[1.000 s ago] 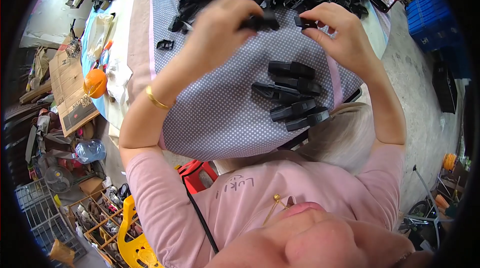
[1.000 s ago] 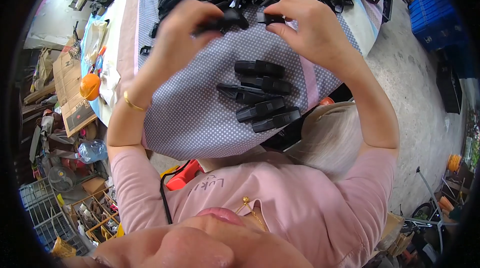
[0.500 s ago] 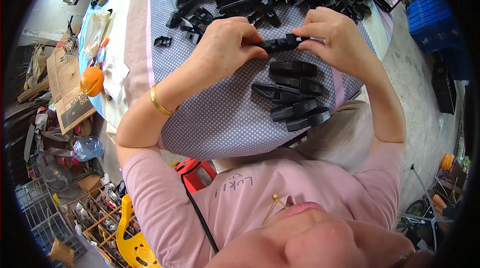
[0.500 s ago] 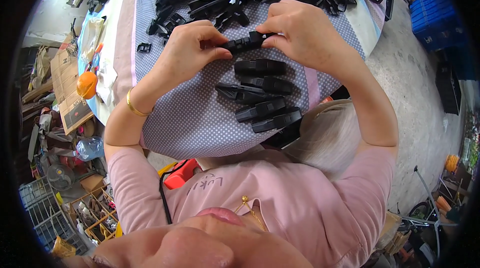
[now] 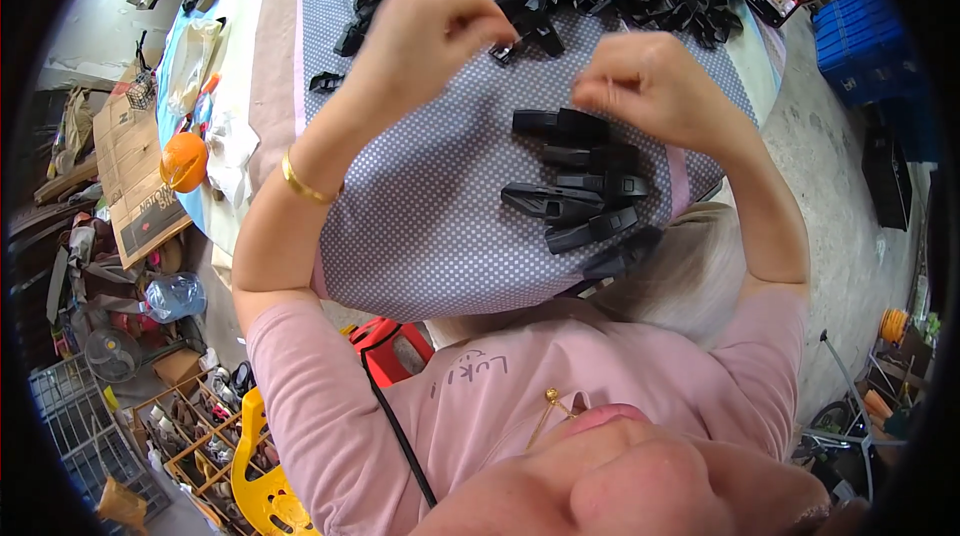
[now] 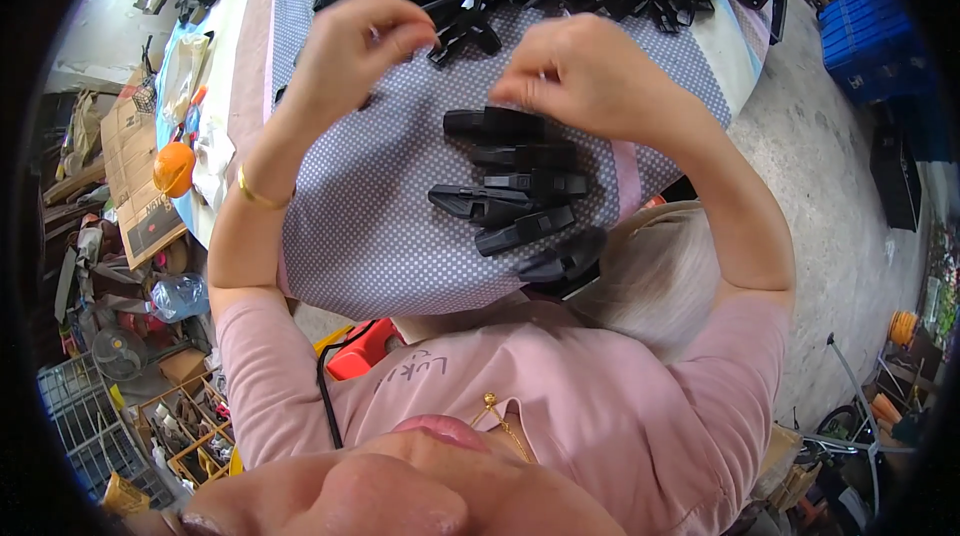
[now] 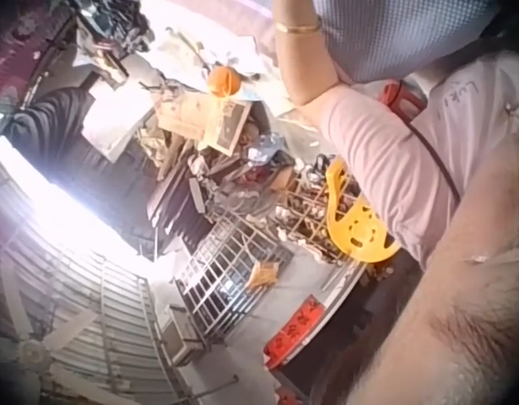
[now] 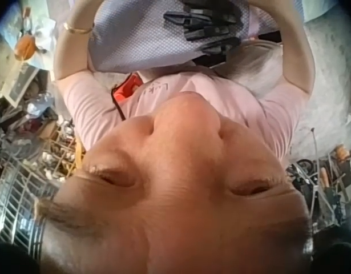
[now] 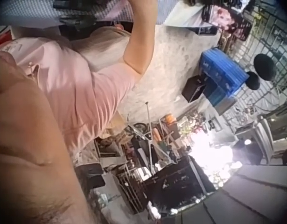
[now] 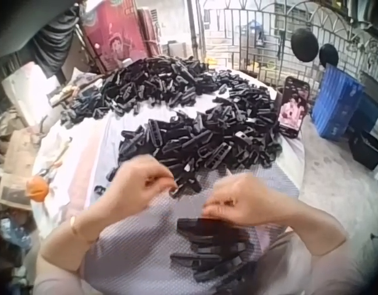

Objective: Sorting and stacking black plastic components on a workbench.

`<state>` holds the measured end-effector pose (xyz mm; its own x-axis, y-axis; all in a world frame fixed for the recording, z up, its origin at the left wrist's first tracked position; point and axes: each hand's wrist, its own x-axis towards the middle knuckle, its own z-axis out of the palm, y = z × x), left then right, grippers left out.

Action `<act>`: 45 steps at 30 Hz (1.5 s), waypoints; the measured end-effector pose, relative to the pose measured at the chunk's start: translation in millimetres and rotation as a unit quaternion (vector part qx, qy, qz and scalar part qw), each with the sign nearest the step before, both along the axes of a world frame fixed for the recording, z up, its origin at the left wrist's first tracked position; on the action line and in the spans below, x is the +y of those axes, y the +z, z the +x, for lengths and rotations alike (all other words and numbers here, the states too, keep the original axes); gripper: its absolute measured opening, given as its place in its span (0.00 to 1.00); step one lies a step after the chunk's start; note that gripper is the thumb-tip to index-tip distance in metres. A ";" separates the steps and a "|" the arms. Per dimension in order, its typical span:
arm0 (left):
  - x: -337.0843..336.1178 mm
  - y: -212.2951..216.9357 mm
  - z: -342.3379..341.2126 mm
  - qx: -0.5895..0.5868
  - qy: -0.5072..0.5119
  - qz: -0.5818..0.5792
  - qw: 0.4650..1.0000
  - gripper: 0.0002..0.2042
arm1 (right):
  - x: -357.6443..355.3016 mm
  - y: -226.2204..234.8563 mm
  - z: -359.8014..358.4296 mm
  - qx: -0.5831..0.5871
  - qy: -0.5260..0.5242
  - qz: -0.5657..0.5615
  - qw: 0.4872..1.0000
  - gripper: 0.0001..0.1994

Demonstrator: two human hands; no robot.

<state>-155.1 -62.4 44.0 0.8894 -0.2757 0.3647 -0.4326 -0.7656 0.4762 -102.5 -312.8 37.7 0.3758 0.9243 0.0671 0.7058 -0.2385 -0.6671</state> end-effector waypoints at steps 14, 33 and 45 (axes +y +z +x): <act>34.1 -11.0 22.0 0.144 0.081 -0.004 0.986 0.12 | 25.3 -23.3 -2.1 -0.306 -0.144 0.075 0.938 0.17; -22.9 -2.3 -23.4 -0.140 -0.040 0.086 0.986 0.09 | -9.6 -4.7 -15.2 -0.166 -0.046 0.044 0.984 0.11; -56.3 -3.4 -52.1 0.126 -0.087 0.036 0.988 0.16 | -37.1 17.6 -9.0 -0.078 0.114 -0.012 0.990 0.13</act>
<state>-207.2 -118.7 40.6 0.8867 -0.4489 0.1106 -0.4343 -0.7266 0.5324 -111.4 -350.0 55.3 0.1445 0.9859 0.0844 0.8375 -0.0764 -0.5410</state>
